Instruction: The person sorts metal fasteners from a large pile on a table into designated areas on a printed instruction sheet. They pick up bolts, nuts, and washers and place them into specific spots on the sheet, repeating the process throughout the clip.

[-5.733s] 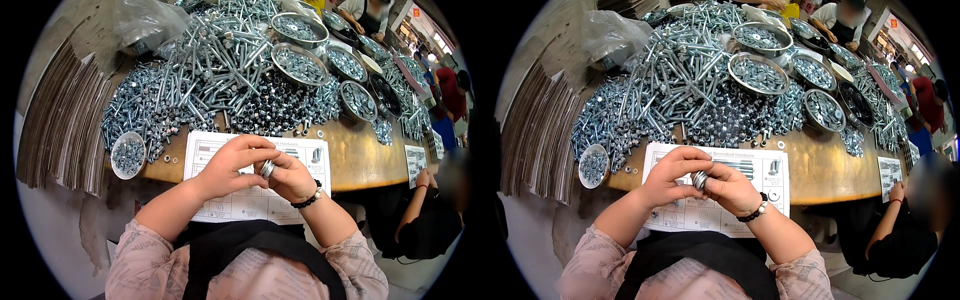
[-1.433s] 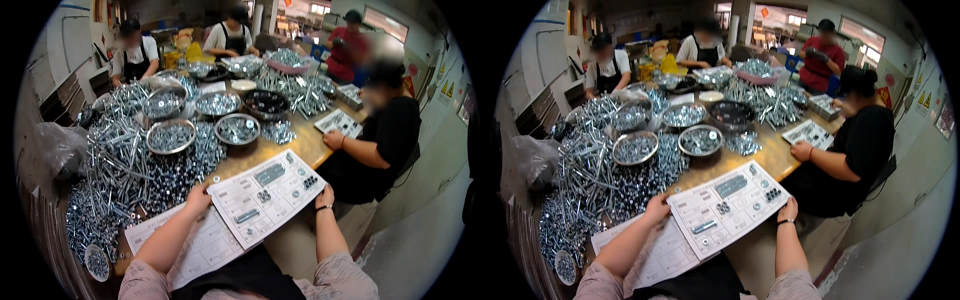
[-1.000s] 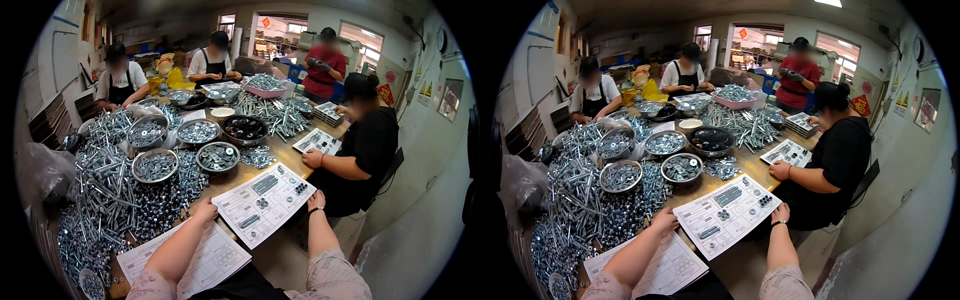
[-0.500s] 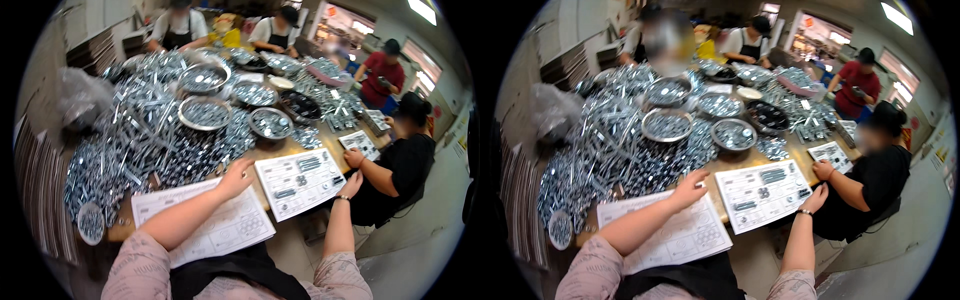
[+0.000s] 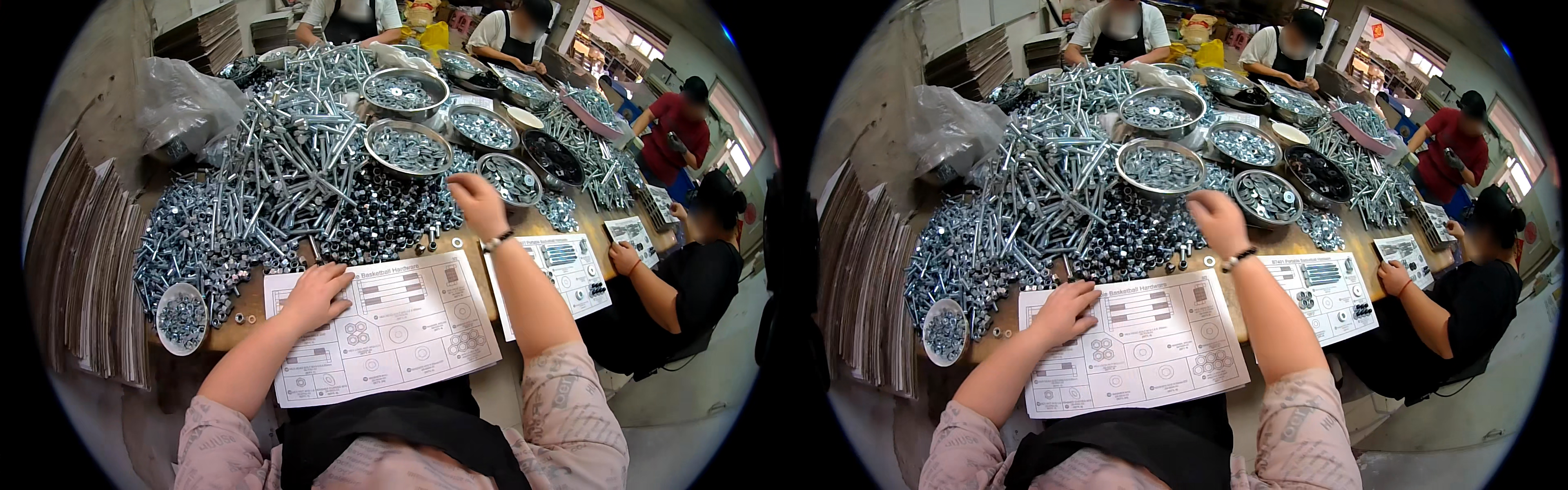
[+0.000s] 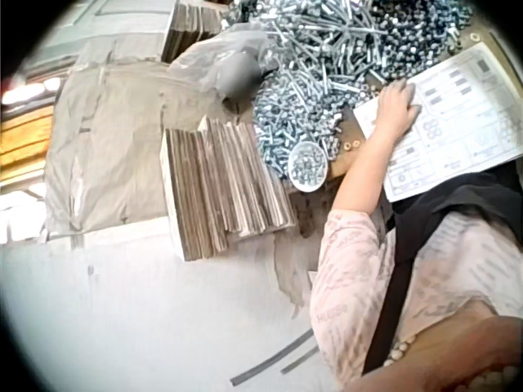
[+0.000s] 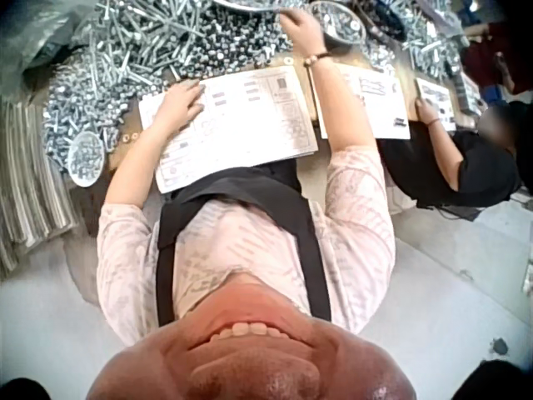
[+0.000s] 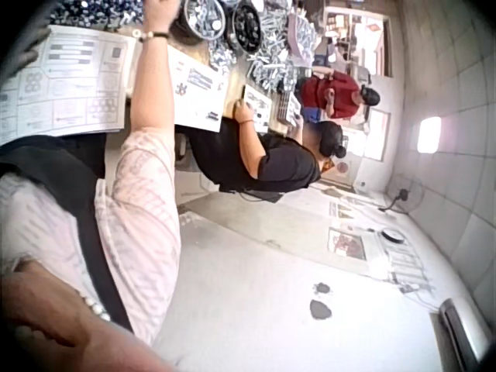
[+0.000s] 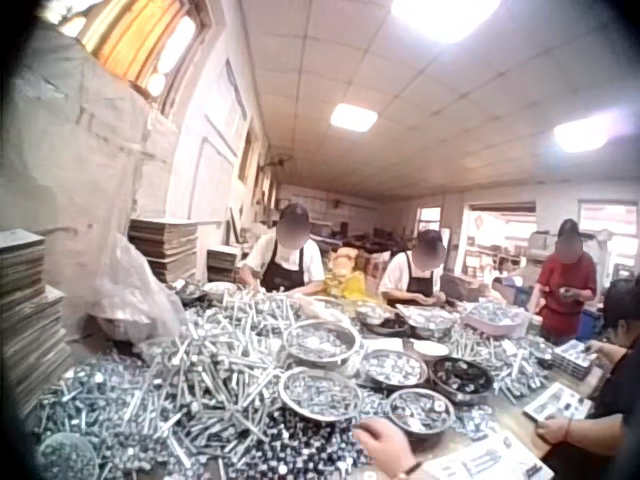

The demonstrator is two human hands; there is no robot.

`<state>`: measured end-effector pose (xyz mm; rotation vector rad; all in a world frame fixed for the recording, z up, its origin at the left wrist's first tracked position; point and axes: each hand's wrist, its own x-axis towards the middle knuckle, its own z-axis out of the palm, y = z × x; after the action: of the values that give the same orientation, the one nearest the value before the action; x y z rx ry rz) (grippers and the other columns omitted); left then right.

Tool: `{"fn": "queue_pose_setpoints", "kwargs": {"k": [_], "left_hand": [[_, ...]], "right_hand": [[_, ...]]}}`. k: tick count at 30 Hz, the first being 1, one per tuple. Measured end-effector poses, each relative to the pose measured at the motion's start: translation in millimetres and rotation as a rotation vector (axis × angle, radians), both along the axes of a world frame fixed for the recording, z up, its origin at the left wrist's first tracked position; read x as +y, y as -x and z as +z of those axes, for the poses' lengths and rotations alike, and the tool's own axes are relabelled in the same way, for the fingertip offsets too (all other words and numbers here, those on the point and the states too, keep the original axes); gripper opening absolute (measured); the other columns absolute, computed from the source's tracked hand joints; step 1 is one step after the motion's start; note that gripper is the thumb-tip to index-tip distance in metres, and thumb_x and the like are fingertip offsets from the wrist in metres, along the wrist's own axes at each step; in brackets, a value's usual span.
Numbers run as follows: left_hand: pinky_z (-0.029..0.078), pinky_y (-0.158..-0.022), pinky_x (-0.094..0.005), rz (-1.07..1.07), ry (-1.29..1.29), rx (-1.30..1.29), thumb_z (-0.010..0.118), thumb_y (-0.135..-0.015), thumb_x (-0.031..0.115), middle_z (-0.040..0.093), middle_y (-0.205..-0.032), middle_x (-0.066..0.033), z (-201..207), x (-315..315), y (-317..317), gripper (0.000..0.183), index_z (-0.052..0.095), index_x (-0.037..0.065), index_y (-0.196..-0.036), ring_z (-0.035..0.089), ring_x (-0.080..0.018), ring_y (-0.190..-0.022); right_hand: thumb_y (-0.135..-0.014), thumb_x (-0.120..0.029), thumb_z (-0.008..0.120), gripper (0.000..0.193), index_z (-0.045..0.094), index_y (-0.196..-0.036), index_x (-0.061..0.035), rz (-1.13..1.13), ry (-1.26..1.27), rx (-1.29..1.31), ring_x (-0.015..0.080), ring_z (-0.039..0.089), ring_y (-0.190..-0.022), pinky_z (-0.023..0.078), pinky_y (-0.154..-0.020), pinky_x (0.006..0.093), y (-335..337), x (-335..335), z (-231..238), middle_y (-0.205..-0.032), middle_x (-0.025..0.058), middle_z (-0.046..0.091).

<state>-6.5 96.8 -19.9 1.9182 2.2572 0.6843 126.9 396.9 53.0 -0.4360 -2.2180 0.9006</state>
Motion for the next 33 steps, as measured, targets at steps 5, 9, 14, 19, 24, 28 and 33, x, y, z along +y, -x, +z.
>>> {"fn": "queue_pose_setpoints", "kwargs": {"k": [5,9,14,19,24,28,33], "left_hand": [[0.029,-0.1,-0.0435,0.022,-0.025,0.028,0.063,-0.073,0.029,0.048,-0.122,-0.012,-16,-5,5,0.047,0.053,0.009,-0.114,0.04,-0.0301,-0.118],[0.029,-0.1,-0.0443,0.022,-0.012,0.017,0.063,-0.074,0.028,0.048,-0.123,-0.0124,-14,-5,5,0.046,0.053,0.008,-0.114,0.04,-0.0304,-0.118],[0.027,-0.101,-0.045,0.029,0.033,-0.05,0.065,-0.072,0.026,0.046,-0.125,-0.0128,-5,2,2,0.048,0.053,0.009,-0.115,0.037,-0.0314,-0.12],[0.026,-0.101,-0.0454,0.057,0.024,-0.046,0.068,-0.068,0.024,0.047,-0.123,-0.0134,-3,-2,2,0.049,0.055,0.007,-0.112,0.038,-0.0315,-0.12],[0.027,-0.101,-0.0461,0.049,0.008,-0.036,0.068,-0.068,0.024,0.047,-0.122,-0.0135,-6,-1,3,0.049,0.055,0.007,-0.112,0.038,-0.0315,-0.119],[0.027,-0.1,-0.0464,0.03,-0.003,-0.045,0.068,-0.068,0.024,0.047,-0.123,-0.013,-5,3,2,0.048,0.055,0.007,-0.111,0.039,-0.0313,-0.119],[0.027,-0.101,-0.0455,0.038,0.026,-0.033,0.065,-0.071,0.026,0.047,-0.123,-0.012,-4,1,2,0.047,0.053,0.007,-0.113,0.039,-0.0302,-0.12]], "right_hand": [[-0.078,-0.02,0.059,0.019,0.065,-0.092,-0.0094,0.003,-0.198,-0.235,0.028,0.057,-0.086,0.045,-0.075,0.0342,56,-9,-6,-0.09,0.0105,0.061],[-0.075,-0.015,0.06,0.019,0.063,-0.093,-0.0106,-0.015,-0.395,-0.33,0.0275,0.057,-0.09,0.046,-0.076,0.0371,90,11,6,-0.09,0.0105,0.059],[-0.072,-0.006,0.058,0.035,0.057,-0.107,-0.0113,0.128,-0.697,-0.383,0.0295,0.055,-0.095,0.046,-0.081,0.0385,134,37,1,-0.1,0.0112,0.058],[-0.078,-0.011,0.051,0.023,0.062,-0.098,-0.0137,0.093,-0.723,-0.716,0.0305,0.06,-0.088,0.048,-0.074,0.0405,162,25,11,-0.092,0.0114,0.062],[-0.077,-0.01,0.051,0.016,0.064,-0.086,-0.0102,0.059,-0.84,-0.649,0.03,0.061,-0.085,0.05,-0.071,0.0394,161,30,5,-0.086,0.0111,0.063],[-0.074,-0.018,0.053,0.017,0.064,-0.085,-0.0088,-0.08,-0.508,-0.501,0.0313,0.059,-0.083,0.047,-0.074,0.0401,155,48,-6,-0.083,0.0131,0.063],[-0.074,-0.018,0.063,0.024,0.063,-0.089,0.0017,0.061,0.351,-0.15,0.0136,0.061,-0.064,0.049,-0.06,0.0256,127,32,4,-0.074,0.0093,0.064]]}}
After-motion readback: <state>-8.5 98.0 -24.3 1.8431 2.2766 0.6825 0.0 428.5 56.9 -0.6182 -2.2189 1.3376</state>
